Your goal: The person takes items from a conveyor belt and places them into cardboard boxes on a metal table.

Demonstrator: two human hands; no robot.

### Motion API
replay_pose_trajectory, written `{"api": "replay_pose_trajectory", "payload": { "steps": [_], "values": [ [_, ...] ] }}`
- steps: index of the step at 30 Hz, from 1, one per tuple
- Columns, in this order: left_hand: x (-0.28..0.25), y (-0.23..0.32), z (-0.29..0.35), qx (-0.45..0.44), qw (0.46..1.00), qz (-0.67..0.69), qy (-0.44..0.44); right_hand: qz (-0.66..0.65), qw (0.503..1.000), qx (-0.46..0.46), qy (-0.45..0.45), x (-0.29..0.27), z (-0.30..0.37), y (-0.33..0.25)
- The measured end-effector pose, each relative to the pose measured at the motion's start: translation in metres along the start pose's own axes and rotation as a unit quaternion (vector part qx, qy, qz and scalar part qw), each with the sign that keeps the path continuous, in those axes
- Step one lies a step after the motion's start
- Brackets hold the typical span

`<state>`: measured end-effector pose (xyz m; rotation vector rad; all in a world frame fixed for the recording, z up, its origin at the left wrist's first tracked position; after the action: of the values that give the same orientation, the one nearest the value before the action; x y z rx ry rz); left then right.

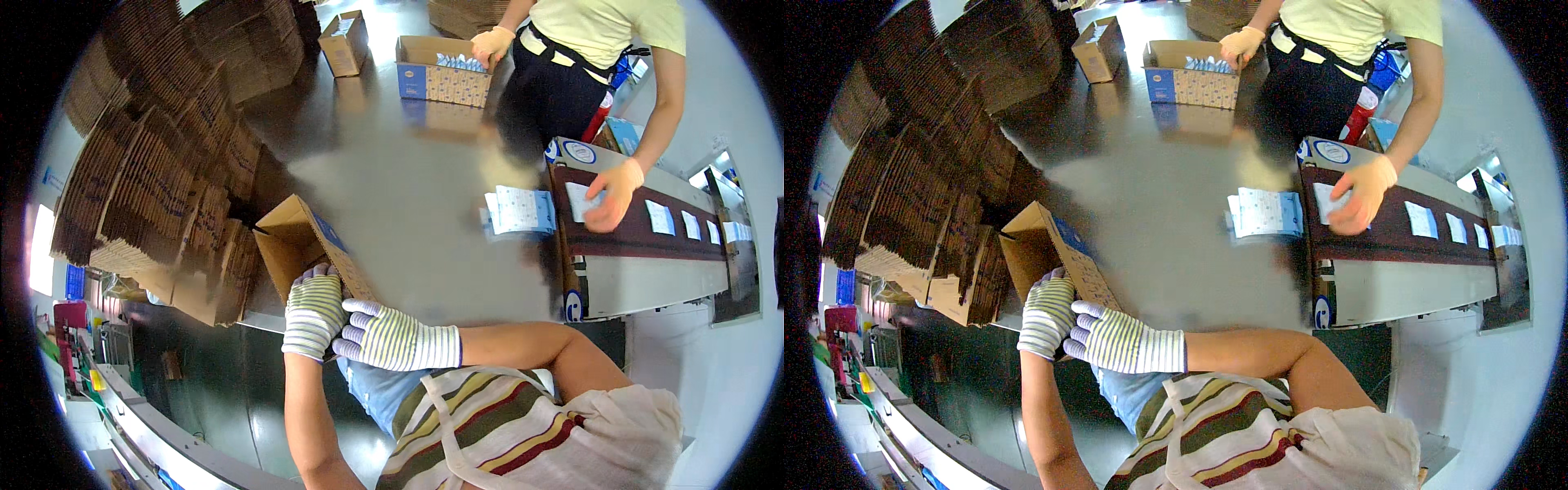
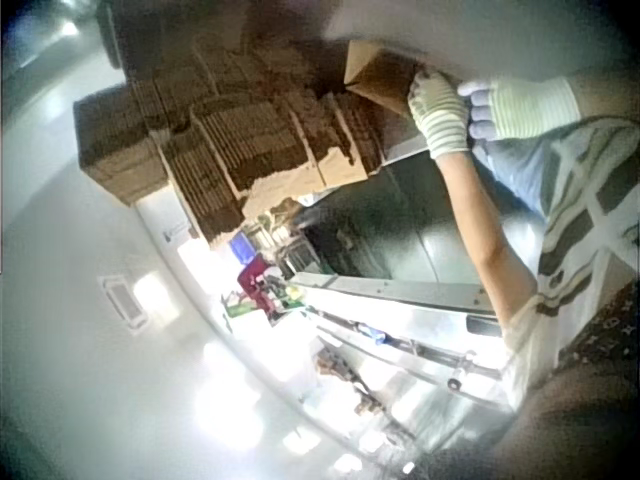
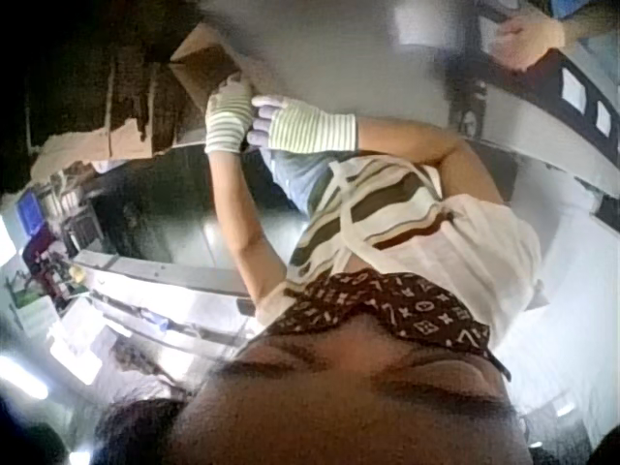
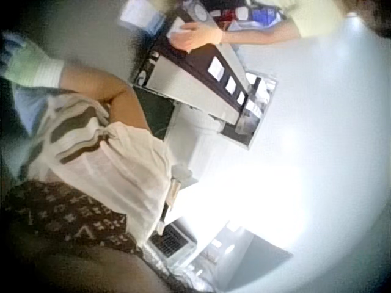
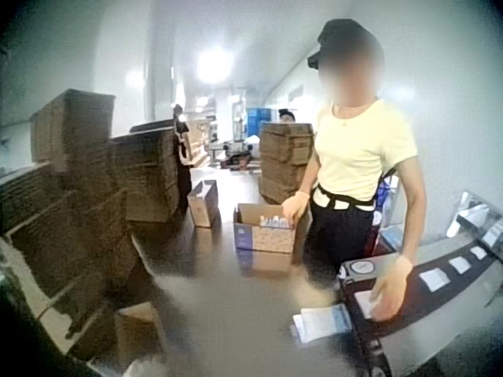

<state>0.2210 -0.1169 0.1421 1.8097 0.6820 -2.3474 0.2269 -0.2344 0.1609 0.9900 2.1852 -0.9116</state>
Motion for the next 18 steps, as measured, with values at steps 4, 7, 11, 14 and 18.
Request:
{"api": "replay_pose_trajectory", "payload": {
  "steps": [4, 7, 11, 14, 18],
  "values": [
    [-0.0049, 0.0023, -0.0033, -0.018, 1.000, 0.020, -0.009, -0.004, 1.000, 0.003, 0.005, -0.0014, 0.0038, 0.0008],
    [-0.0028, 0.0029, -0.0026, -0.022, 1.000, 0.019, -0.002, 0.005, 0.999, 0.004, 0.032, 0.0003, 0.0046, 0.0004],
    [-0.0009, 0.0015, 0.0007, -0.019, 1.000, 0.004, 0.011, 0.007, 0.999, 0.004, 0.048, 0.0046, 0.0042, -0.0014],
    [0.0009, 0.0014, 0.0003, -0.018, 1.000, -0.006, 0.020, 0.004, 0.998, 0.002, 0.060, 0.0026, 0.0041, -0.0022],
    [-0.0005, 0.0021, 0.0012, -0.023, 1.000, -0.021, -0.001, -0.001, 0.999, 0.003, 0.049, 0.0035, 0.0046, -0.0025]
  ]
}}
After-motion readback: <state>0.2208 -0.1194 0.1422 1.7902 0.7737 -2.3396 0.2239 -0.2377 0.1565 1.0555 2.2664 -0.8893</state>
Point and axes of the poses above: each hand's wrist, its own z-axis away from the middle knuckle, its own x-axis out of the palm, y = z × x, the point moved 6 cm from there along -z, towards the middle knuckle, and after that the axes turned 15 degrees about -z, right-handed, at the moved point
